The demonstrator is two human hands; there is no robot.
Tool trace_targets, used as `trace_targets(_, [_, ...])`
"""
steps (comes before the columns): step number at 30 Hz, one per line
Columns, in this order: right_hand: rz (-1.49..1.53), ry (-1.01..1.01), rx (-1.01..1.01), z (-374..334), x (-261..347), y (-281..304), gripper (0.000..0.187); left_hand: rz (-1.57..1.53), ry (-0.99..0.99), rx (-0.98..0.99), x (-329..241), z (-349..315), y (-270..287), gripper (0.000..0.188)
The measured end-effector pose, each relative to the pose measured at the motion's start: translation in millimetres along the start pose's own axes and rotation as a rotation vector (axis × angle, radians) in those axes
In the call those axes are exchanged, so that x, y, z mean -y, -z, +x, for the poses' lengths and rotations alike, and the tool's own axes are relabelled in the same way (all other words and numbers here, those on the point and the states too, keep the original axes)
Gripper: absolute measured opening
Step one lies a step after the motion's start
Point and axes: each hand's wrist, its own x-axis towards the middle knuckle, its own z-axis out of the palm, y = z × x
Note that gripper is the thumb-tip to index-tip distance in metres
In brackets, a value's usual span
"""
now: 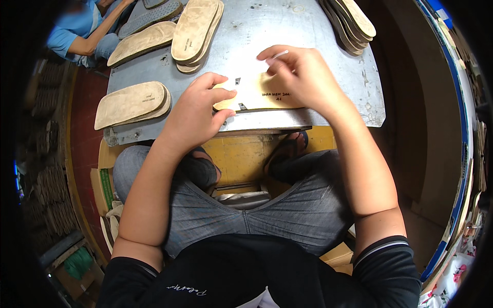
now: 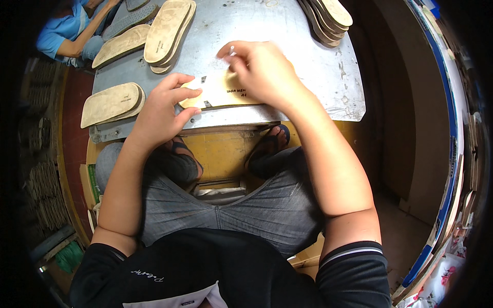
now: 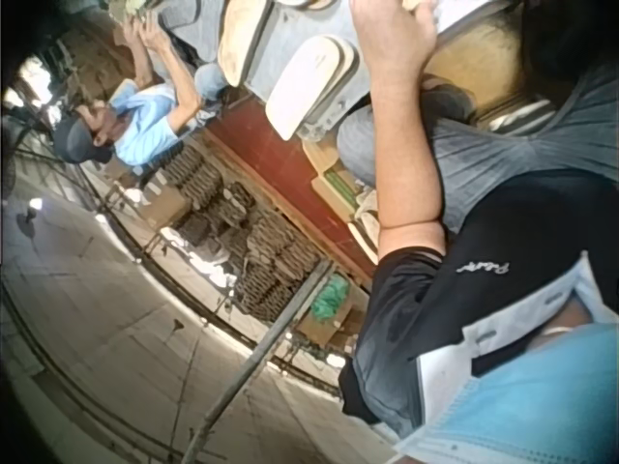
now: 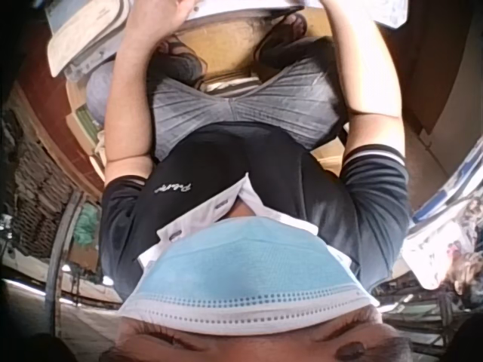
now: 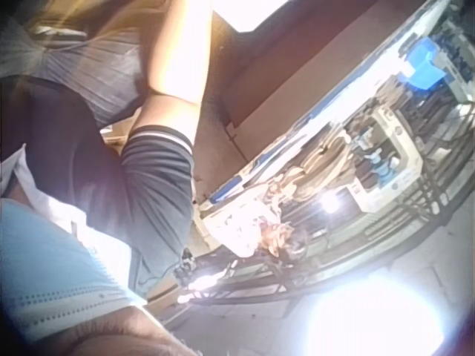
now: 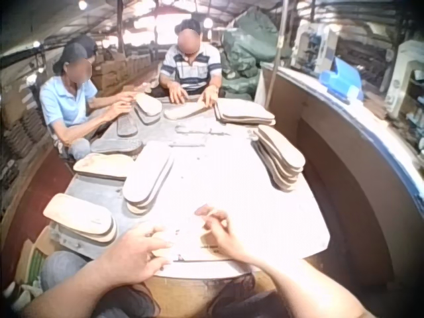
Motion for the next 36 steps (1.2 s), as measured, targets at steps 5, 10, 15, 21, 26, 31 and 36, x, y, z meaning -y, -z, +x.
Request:
trace_targets(5, [-0.562,-0.170,-0.032,-6,-25,53,0.040,0.022,-0.015,-0.017,0,-1,2,0.047])
trace_targets(10, [-0.406,-0.278,0.175,-9,-39,69,0.053,0.007,-0.010,-0.026,2,0,0,0.052])
trace_targets(15, [-0.435,-0.383,0.141,-8,-31,64,0.043,-0.018,0.014,-0.008,3,3,3,0.062])
trace_targets(21, [-0.344,-0.356,0.014,-3,-61,76,0.026,0.025,0.003,-0.025,4,2,3,0.092])
trace_targets(26, [-0.462,-0.276,-0.260,-6,-91,100,0.019,0.000,0.049,-0.008,6,3,2,0.111])
trace_targets(31, [-0.540,-0.517,-0.464,-4,-91,123,0.023,0.060,-0.014,0.010,4,1,-4,0.115])
trace_targets(36, [-0.710,-0.575,-0.420,-8,-95,122,0.019,0.134,-0.137,0.002,-4,9,-15,0.109])
